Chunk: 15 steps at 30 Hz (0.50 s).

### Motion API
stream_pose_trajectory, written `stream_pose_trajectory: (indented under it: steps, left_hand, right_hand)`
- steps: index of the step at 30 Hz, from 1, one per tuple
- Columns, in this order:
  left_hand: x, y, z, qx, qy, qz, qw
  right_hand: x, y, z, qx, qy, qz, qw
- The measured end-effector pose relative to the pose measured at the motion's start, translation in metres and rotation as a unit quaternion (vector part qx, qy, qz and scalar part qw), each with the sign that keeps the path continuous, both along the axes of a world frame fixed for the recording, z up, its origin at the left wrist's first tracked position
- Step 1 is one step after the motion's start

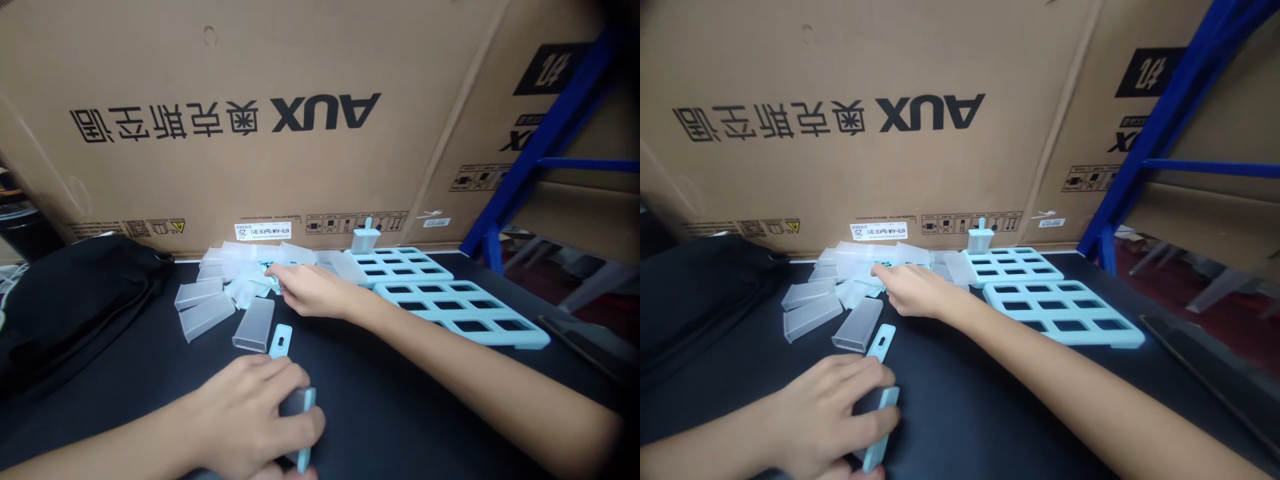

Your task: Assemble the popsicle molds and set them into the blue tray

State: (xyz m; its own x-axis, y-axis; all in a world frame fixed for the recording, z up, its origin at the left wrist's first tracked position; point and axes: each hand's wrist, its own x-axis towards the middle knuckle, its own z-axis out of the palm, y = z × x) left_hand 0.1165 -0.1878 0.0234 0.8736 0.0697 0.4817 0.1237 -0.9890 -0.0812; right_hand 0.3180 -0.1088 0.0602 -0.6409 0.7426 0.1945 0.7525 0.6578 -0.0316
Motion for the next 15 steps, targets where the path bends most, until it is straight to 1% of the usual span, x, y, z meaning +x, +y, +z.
stream_pose_trajectory:
  steps: [2,4,5,7,9,11,13,15]
  left_hand:
    - [-0.014,-0.007,0.003,0.012,0.013,0.079,0.997]
    - [-0.023,-0.014,0.005,0.006,0.032,0.150,0.988]
    - [-0.026,-0.017,0.005,0.000,0.046,0.171,0.984]
    - [-0.025,-0.019,0.006,-0.014,0.081,0.185,0.979]
    - [-0.017,-0.018,0.008,-0.027,0.119,0.184,0.975]
    - [-0.003,-0.013,0.010,-0.033,0.148,0.188,0.970]
    - [0.014,-0.006,0.013,-0.034,0.170,0.204,0.964]
    - [0.031,0.001,0.016,-0.029,0.189,0.231,0.954]
  right_hand:
    - [0.020,-0.016,0.002,0.000,0.052,0.016,0.999]
    - [0.045,-0.033,0.003,0.012,0.072,0.011,0.997]
    - [0.058,-0.041,0.003,0.019,0.073,-0.003,0.997]
    - [0.084,-0.055,0.003,0.037,0.078,-0.049,0.995]
    - [0.105,-0.063,0.000,0.054,0.101,-0.095,0.989]
    - [0.119,-0.067,-0.003,0.070,0.140,-0.121,0.980]
    - [0.125,-0.070,-0.006,0.075,0.170,-0.127,0.974]
    - [0.123,-0.072,-0.007,0.071,0.175,-0.126,0.974]
